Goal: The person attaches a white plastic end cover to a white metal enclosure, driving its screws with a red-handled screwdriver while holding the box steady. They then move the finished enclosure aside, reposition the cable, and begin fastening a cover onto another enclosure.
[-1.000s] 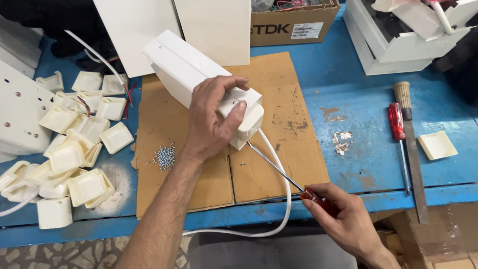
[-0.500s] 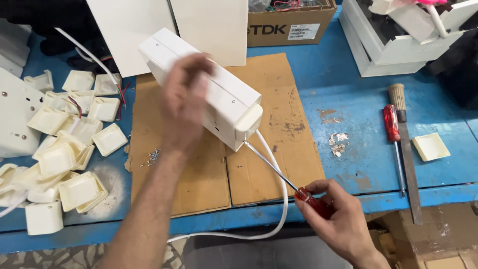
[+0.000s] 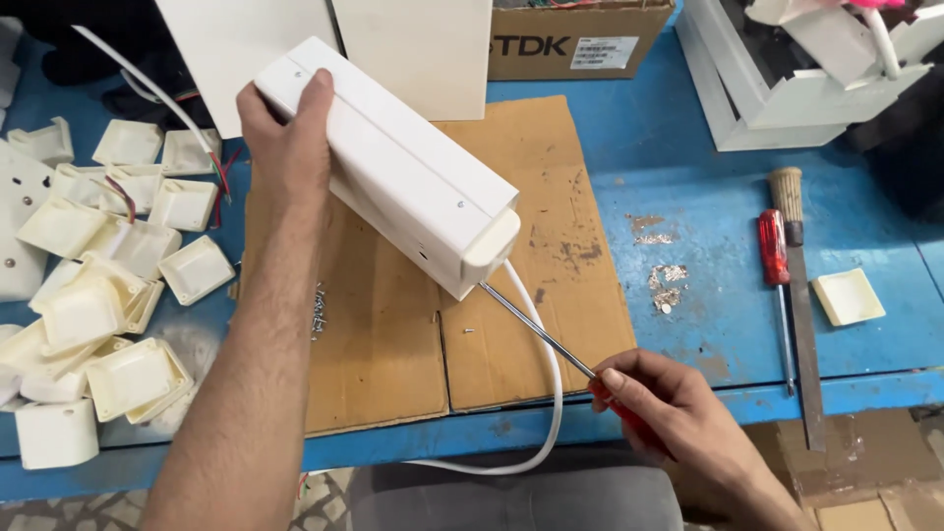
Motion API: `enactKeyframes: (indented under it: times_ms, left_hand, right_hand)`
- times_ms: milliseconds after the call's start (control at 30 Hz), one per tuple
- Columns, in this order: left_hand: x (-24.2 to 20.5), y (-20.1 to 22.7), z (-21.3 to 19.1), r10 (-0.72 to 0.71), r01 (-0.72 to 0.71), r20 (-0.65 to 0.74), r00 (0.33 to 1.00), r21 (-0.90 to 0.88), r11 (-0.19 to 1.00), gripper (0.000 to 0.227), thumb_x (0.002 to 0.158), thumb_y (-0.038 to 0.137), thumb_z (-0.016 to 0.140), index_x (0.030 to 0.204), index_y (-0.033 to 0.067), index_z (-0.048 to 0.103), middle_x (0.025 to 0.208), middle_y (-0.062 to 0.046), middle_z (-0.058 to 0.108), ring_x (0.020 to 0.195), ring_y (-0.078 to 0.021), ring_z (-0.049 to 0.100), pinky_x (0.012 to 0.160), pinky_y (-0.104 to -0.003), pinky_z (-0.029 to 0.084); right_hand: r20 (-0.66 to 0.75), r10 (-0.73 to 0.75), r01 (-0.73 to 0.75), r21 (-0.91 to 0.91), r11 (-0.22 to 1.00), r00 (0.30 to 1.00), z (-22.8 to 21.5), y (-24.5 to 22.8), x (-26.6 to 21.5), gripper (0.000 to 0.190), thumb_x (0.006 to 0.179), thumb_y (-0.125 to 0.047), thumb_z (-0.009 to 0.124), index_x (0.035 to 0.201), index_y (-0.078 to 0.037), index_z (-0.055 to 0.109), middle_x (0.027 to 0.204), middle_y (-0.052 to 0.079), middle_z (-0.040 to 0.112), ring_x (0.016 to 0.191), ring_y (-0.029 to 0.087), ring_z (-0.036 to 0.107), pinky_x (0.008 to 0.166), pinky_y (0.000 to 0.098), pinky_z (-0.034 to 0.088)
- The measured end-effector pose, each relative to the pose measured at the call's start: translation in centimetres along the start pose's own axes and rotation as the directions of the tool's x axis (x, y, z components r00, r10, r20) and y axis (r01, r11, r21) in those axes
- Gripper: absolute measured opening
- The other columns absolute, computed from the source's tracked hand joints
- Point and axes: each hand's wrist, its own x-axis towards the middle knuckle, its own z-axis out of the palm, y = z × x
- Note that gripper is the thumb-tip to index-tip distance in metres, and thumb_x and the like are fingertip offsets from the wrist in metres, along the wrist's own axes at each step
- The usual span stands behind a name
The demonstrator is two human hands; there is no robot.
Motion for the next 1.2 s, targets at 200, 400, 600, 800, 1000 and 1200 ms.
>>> enactKeyframes:
  times_ms: [200, 400, 600, 800, 1000, 1200]
  left_hand:
    - [-0.5, -1.9, -0.1, 0.092, -0.091, -0.081, 0.992, 0.012, 0.996, 0.073, 0.092, 0.041, 0.079, 0.136, -0.0051, 0.043, 0.131, -0.018, 0.056, 0.121, -0.0259, 0.059, 0.102, -0.041, 0.053]
    - [-2.1, 0.1, -0.2, 0.020, -0.020, -0.024, 0.999, 0.003, 1.000, 0.076, 0.093, 0.042, 0.074, 0.142, -0.0021, 0.036, 0.136, -0.020, 0.049, 0.127, -0.0260, 0.054, 0.106, -0.042, 0.049]
    - [-1.1, -1.2, -0.3, 0.018, -0.019, 0.009, 1.000, 0.015, 1.000, 0.078, 0.093, 0.041, 0.073, 0.144, -0.0011, 0.032, 0.136, -0.020, 0.048, 0.129, -0.0262, 0.053, 0.105, -0.044, 0.051]
    - [-0.9, -1.0, -0.8, 0.035, -0.034, 0.027, 0.999, -0.024, 0.999, 0.079, 0.093, 0.043, 0.075, 0.143, -0.0020, 0.035, 0.137, -0.020, 0.052, 0.128, -0.0265, 0.056, 0.107, -0.043, 0.051]
    - [-0.8, -1.6, -1.0, 0.057, -0.056, 0.044, 0.997, -0.015, 0.998, 0.079, 0.095, 0.043, 0.075, 0.146, -0.0007, 0.033, 0.138, -0.019, 0.051, 0.129, -0.0264, 0.054, 0.108, -0.043, 0.050]
    - [-1.0, -0.4, -1.0, -0.003, 0.005, 0.080, 0.997, -0.025, 1.000, 0.077, 0.093, 0.042, 0.074, 0.144, 0.0003, 0.035, 0.136, -0.018, 0.053, 0.126, -0.0244, 0.056, 0.105, -0.040, 0.050]
  right_hand:
    - [-0.090, -0.526, 0.426, -0.479, 0.768, 0.846, -1.0, 1.8, -0.5, 0.025, 0.083, -0.018, 0.078, 0.103, -0.005, 0.072, 0.081, 0.005, 0.078, 0.067, 0.010, 0.077, 0.057, 0.0256, 0.062]
    - [0.003, -0.697, 0.489, -0.715, 0.499, 0.717, -1.5, 1.8, -0.2, 0.030, 0.087, -0.023, 0.073, 0.108, -0.003, 0.071, 0.084, 0.003, 0.079, 0.070, 0.009, 0.076, 0.061, 0.0242, 0.060]
    - [0.304, -0.024, -0.013, 0.120, 0.993, 0.953, -5.5, 2.8, 4.5, 0.039, 0.096, -0.033, 0.063, 0.103, 0.005, 0.073, 0.073, 0.005, 0.074, 0.039, 0.009, 0.045, 0.033, 0.0246, 0.035]
    - [0.112, -0.161, 0.184, -0.241, 0.953, 0.981, -3.7, 1.9, 2.4, 0.029, 0.083, -0.013, 0.082, 0.104, -0.003, 0.066, 0.069, 0.003, 0.067, 0.053, 0.008, 0.057, 0.046, 0.0257, 0.045]
    - [0.119, -0.835, 0.735, -0.551, 0.395, 0.537, -2.2, 2.8, 1.0, 0.023, 0.092, -0.020, 0.074, 0.108, -0.004, 0.071, 0.080, -0.004, 0.073, 0.065, 0.001, 0.068, 0.052, 0.0180, 0.054]
    - [0.220, 0.039, -0.065, 0.114, 0.991, 0.975, -3.2, 1.7, 2.6, 0.037, 0.091, -0.033, 0.065, 0.101, 0.003, 0.073, 0.072, 0.006, 0.071, 0.041, 0.012, 0.041, 0.037, 0.0270, 0.031]
